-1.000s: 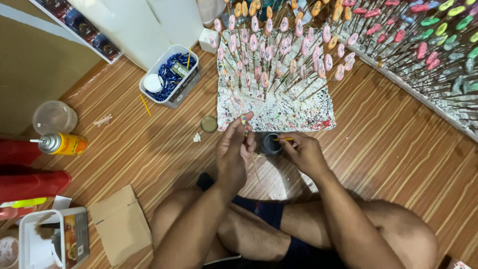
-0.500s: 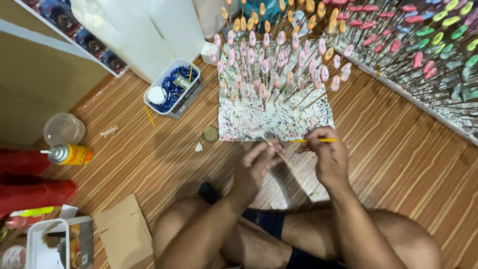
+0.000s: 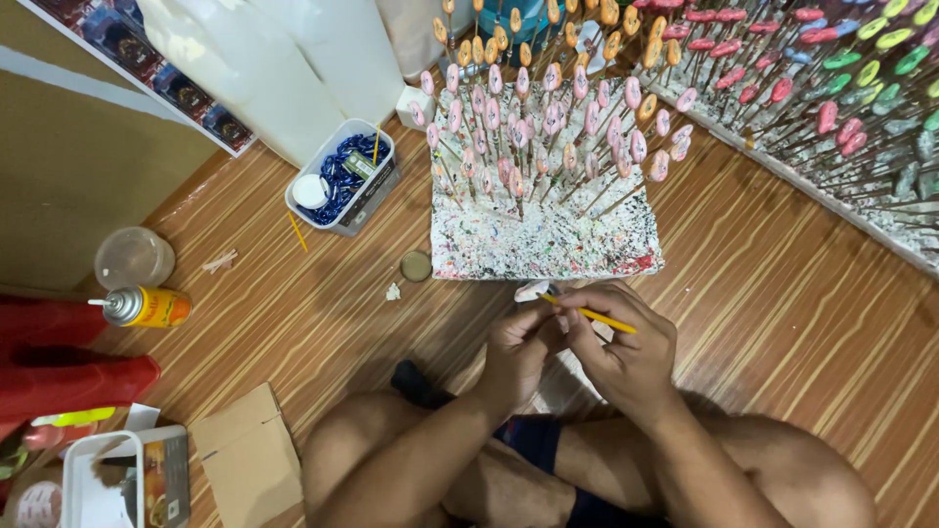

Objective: Painting fine details on fishing lures using a small brush

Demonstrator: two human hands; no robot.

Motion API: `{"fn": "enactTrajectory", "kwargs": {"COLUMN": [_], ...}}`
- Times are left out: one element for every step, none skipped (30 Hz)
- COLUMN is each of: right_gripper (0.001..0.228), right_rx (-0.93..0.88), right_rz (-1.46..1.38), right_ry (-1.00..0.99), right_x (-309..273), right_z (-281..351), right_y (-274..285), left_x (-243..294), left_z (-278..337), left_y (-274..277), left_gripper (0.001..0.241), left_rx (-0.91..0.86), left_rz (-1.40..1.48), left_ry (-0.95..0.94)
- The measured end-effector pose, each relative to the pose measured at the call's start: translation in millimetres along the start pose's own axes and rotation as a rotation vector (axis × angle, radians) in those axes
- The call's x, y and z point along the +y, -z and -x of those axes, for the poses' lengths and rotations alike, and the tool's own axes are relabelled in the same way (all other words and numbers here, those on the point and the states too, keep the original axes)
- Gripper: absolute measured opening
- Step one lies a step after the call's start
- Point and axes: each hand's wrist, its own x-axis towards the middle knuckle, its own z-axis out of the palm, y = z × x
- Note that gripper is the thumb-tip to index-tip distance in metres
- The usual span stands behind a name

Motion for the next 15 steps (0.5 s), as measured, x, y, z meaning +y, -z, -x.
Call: {"fn": "enactTrajectory", "kwargs": {"right_gripper": [0.005,0.007,0.009,0.009,0.006,0.006,0.006,0.006,0.005,0.005,0.006,0.008,0.008,0.007,0.006], "right_rx": [-0.002,-0.003,-0.004,-0.004,-0.008,-0.011,-0.011,0.004,0.019,0.016,0.001,-0.013,-0.014,0.007,0.027], "right_rz": [-0.001,0.012,0.024,0.024,0.016,0.007,0.007,0.004,0.001,0.000,0.011,0.023,0.022,0.015,0.008], "right_ry": [0.002,0.023,0.044,0.046,0.067,0.086,0.086,0.095,0.104,0.105,0.107,0.110,0.112,0.118,0.125], "right_x": [0.8,1.5,2.2,-0.2,-2.5,-5.0,-2.5,0.0,2.6,-0.5,-3.5,-6.3,-3.6,-1.3,1.1], "right_z": [0.1,0.6,1.1,-1.0,-3.1,-4.8,-3.1,-1.3,0.6,-1.1,-2.9,-5.0,-3.8,-1.9,0.0], "right_y": [-1.1,-2.1,-3.0,-2.6,-2.3,-2.0,-2.0,-1.8,-1.7,-2.2,-2.7,-3.3,-3.5,-3.8,-4.0], "left_x": [-4.1,-8.3,-12.6,-6.5,-0.4,5.6,6.1,6.5,6.8,3.0,-0.8,-4.4,-3.8,-3.0,-2.4], "left_z": [0.0,0.2,0.3,1.2,2.0,3.2,2.9,2.7,2.5,2.5,2.3,1.6,1.3,1.4,1.5], "left_y": [1.9,3.9,5.8,2.0,-1.7,-5.4,-6.8,-8.4,-9.9,-7.1,-4.4,-1.7,-2.0,-2.0,-2.0], "left_gripper": [0.016,0.015,0.014,0.014,0.013,0.012,0.012,0.013,0.015,0.015,0.013,0.012,0.012,0.014,0.017], "left_rx": [0.001,0.010,0.019,0.018,0.013,0.009,0.010,0.001,-0.007,-0.005,0.016,0.035,0.036,0.022,0.009], "left_rz": [0.001,-0.001,-0.003,-0.002,-0.046,-0.090,-0.090,-0.079,-0.069,-0.068,-0.062,-0.057,-0.057,-0.061,-0.065], "left_ry": [-0.002,-0.010,-0.018,-0.020,-0.035,-0.050,-0.051,-0.055,-0.060,-0.062,-0.060,-0.059,-0.061,-0.054,-0.047]}}
